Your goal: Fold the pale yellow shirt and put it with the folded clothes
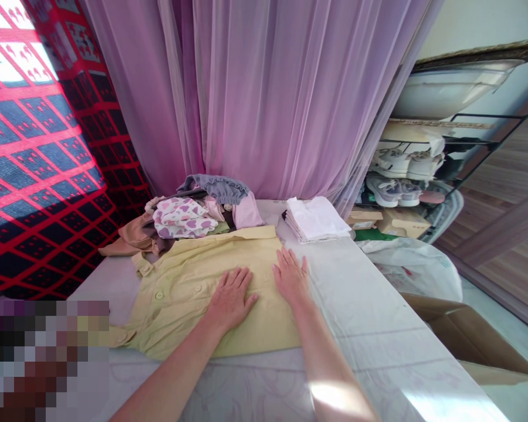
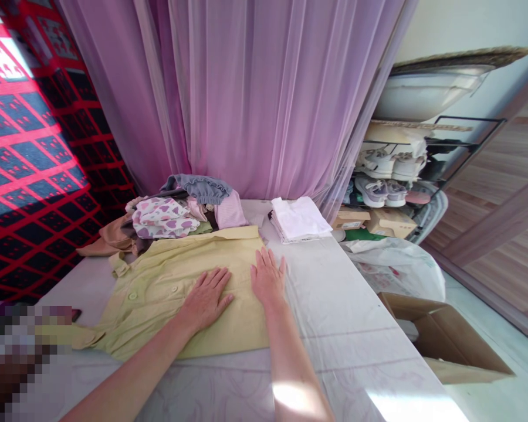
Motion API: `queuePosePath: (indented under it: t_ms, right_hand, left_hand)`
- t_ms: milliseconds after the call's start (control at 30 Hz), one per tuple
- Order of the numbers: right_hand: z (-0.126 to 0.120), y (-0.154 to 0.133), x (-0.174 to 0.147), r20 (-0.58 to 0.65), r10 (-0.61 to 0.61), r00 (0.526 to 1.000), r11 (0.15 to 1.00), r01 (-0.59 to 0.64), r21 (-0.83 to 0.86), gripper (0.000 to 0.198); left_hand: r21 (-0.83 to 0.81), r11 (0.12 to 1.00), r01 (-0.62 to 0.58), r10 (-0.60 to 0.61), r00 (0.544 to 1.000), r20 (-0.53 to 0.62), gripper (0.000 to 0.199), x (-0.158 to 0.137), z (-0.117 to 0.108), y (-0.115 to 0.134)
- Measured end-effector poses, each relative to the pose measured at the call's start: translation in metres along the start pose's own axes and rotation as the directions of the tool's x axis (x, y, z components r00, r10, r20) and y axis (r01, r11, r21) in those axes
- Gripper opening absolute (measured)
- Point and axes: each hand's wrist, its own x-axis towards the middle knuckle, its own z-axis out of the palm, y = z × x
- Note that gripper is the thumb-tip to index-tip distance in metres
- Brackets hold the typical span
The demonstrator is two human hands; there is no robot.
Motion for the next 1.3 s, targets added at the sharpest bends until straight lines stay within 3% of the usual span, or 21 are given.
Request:
queuePosePath:
  t_ms: [100, 167, 333, 567, 967, 1300]
  right_hand:
    - [0.001, -0.012, -0.004, 0.026, -0.212, 0.977, 0.976, 0.210, 0.060, 0.048]
    - [0.006, -0.018, -0.006, 0.078, -0.272, 0.959, 0.960, 0.266, 0.084, 0.047]
    - [0.017, -0.015, -0.008, 0.056, -0.083, 0.995, 0.997, 0.083, 0.003, 0.052]
    - [0.014, -0.014, -0.003, 0.095, 0.094, 0.991, 0.996, -0.094, -0.011, 0.058]
    - [0.011, 0.001, 0.000, 0.164, 0.223, 0.961, 0.975, -0.220, -0.037, 0.062]
    - [0.011, 0.001, -0.003, 0.084, 0.201, 0.976, 0.980, -0.200, -0.020, 0.059]
  left_hand:
    - [0.014, 1.000, -0.003, 0.003, 1.000, -0.007, 0.059, 0.001, 0.001, 0.000]
    - [0.013, 1.000, -0.007, 0.008, 1.000, -0.022, 0.059, 0.001, 0.003, 0.000]
    - [0.005, 1.000, -0.007, 0.007, 0.999, -0.031, 0.057, 0.001, 0.004, -0.002]
    - [0.004, 1.000, -0.015, 0.015, 0.999, -0.042, 0.057, 0.000, 0.004, -0.002]
    - [0.005, 0.999, -0.031, 0.032, 0.998, -0.060, 0.057, 0.000, 0.007, -0.003]
    - [-0.011, 1.000, -0.013, 0.012, 1.000, -0.027, 0.058, 0.000, 0.001, 0.000]
